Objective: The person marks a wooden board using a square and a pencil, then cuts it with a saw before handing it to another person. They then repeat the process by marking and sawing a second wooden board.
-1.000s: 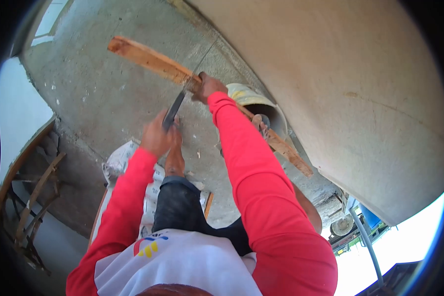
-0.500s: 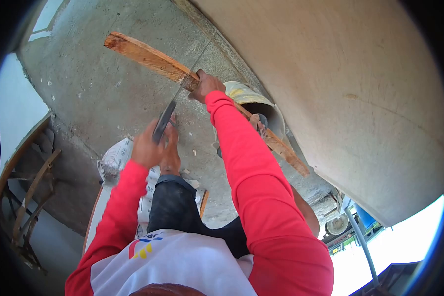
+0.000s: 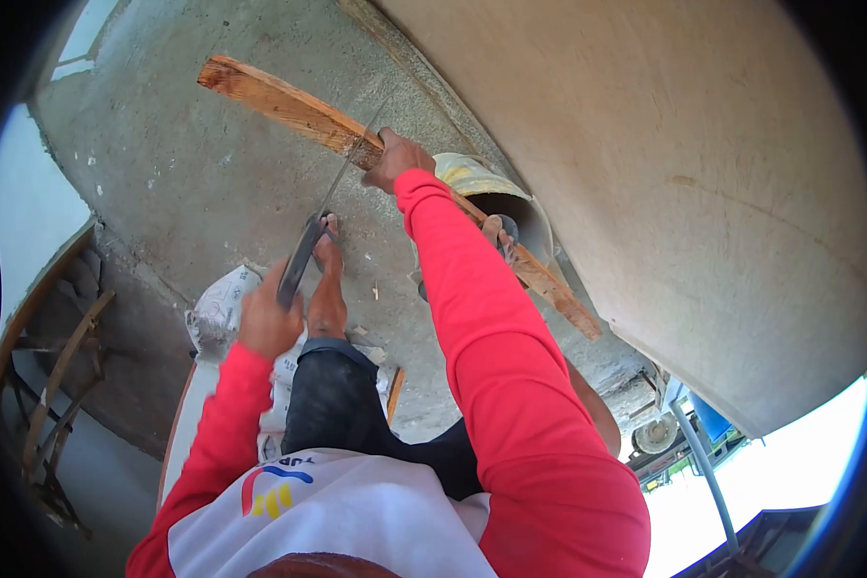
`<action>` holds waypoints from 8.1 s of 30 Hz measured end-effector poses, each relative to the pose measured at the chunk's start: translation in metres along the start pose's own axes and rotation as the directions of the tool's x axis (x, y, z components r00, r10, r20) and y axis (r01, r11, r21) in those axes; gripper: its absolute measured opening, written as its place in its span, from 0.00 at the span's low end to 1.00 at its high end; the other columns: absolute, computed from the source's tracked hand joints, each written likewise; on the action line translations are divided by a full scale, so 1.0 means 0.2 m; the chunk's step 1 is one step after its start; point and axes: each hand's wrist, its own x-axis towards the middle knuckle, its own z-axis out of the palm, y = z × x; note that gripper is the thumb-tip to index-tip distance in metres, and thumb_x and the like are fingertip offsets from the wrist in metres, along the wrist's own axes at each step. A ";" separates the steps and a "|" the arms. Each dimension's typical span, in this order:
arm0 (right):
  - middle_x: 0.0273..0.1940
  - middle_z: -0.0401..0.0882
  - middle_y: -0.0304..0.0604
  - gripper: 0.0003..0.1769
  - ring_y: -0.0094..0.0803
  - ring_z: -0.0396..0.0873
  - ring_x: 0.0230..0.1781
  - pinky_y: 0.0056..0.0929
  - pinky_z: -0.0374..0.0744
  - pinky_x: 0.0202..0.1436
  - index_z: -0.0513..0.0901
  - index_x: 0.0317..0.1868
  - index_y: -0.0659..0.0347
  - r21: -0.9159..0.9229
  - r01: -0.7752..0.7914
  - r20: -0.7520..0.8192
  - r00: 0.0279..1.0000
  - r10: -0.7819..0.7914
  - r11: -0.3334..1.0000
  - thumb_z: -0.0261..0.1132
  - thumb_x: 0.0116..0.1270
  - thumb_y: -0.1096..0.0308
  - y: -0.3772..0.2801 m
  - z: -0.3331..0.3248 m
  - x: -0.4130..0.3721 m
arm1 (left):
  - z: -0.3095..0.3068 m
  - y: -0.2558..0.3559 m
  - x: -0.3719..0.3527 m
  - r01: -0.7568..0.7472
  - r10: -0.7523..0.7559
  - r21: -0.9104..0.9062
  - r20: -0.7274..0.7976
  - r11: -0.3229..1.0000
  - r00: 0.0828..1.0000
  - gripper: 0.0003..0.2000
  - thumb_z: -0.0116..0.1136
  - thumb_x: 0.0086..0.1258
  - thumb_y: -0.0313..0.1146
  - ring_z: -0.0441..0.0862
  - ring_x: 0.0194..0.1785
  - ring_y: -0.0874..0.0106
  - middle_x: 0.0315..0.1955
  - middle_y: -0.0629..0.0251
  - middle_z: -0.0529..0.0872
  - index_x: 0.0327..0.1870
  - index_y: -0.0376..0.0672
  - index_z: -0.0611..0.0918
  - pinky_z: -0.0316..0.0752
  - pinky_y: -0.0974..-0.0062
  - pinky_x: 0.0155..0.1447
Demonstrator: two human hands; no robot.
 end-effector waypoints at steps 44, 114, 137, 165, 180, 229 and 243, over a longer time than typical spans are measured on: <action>0.48 0.84 0.52 0.42 0.52 0.82 0.52 0.45 0.79 0.56 0.73 0.59 0.55 -0.038 -0.007 0.084 0.996 0.010 0.999 0.80 0.43 0.53 0.01 0.03 0.02 | 0.08 -0.01 0.05 0.082 -0.083 -0.053 -0.010 0.995 0.997 0.23 0.59 0.62 0.29 0.82 0.39 0.40 0.36 0.39 0.84 0.61 0.41 0.76 0.78 0.48 0.44; 0.48 0.85 0.52 0.46 0.52 0.82 0.51 0.44 0.79 0.56 0.74 0.61 0.55 -0.037 0.004 0.053 0.999 -0.002 0.999 0.81 0.39 0.51 -0.01 0.05 0.00 | 0.29 -0.06 0.53 0.070 -0.072 -0.053 -0.038 0.996 0.997 0.18 0.60 0.62 0.31 0.81 0.41 0.40 0.35 0.42 0.85 0.55 0.42 0.79 0.76 0.49 0.47; 0.49 0.84 0.53 0.45 0.52 0.82 0.52 0.45 0.79 0.56 0.74 0.59 0.55 -0.038 0.000 0.068 0.998 0.003 0.999 0.82 0.39 0.53 0.00 0.08 0.01 | -0.03 -0.18 -0.52 0.191 -0.189 -0.168 0.030 0.967 0.982 0.26 0.58 0.60 0.23 0.84 0.39 0.43 0.35 0.39 0.85 0.63 0.40 0.75 0.80 0.55 0.39; 0.48 0.84 0.53 0.47 0.51 0.83 0.51 0.43 0.80 0.56 0.73 0.62 0.55 -0.048 0.031 0.048 0.998 -0.029 0.998 0.80 0.38 0.52 0.01 0.09 0.04 | 0.07 -0.28 -0.34 0.036 -0.040 -0.195 -0.014 0.980 0.999 0.25 0.58 0.59 0.23 0.85 0.45 0.46 0.41 0.42 0.86 0.61 0.39 0.78 0.81 0.58 0.48; 0.53 0.83 0.52 0.55 0.51 0.80 0.56 0.50 0.75 0.61 0.71 0.67 0.48 -0.163 -0.077 -0.058 0.996 0.069 0.984 0.82 0.34 0.44 -0.03 0.09 -0.02 | 0.16 -0.56 0.26 0.089 -0.087 -0.134 0.026 0.987 0.996 0.16 0.61 0.58 0.31 0.82 0.47 0.44 0.40 0.44 0.86 0.49 0.43 0.83 0.77 0.51 0.54; 0.45 0.82 0.60 0.38 0.57 0.81 0.50 0.44 0.79 0.56 0.73 0.56 0.64 -0.034 0.051 -0.240 0.969 -0.058 0.998 0.72 0.38 0.73 0.82 0.11 -0.46 | -0.25 -0.72 -1.31 0.832 -0.839 -0.160 0.042 0.531 0.543 0.23 0.67 0.60 0.50 0.86 0.47 0.49 0.40 0.42 0.87 0.41 0.35 0.87 0.79 0.58 0.54; 0.36 0.83 0.43 0.30 0.32 0.82 0.34 0.37 0.82 0.39 0.78 0.52 0.65 0.483 0.251 0.405 0.785 -0.468 0.839 0.77 0.51 0.59 -1.41 -0.63 -0.54 | -0.51 -1.08 -1.49 0.636 -0.769 -0.443 -0.258 0.632 0.584 0.27 0.66 0.57 0.54 0.87 0.44 0.51 0.37 0.40 0.87 0.37 0.31 0.87 0.80 0.59 0.53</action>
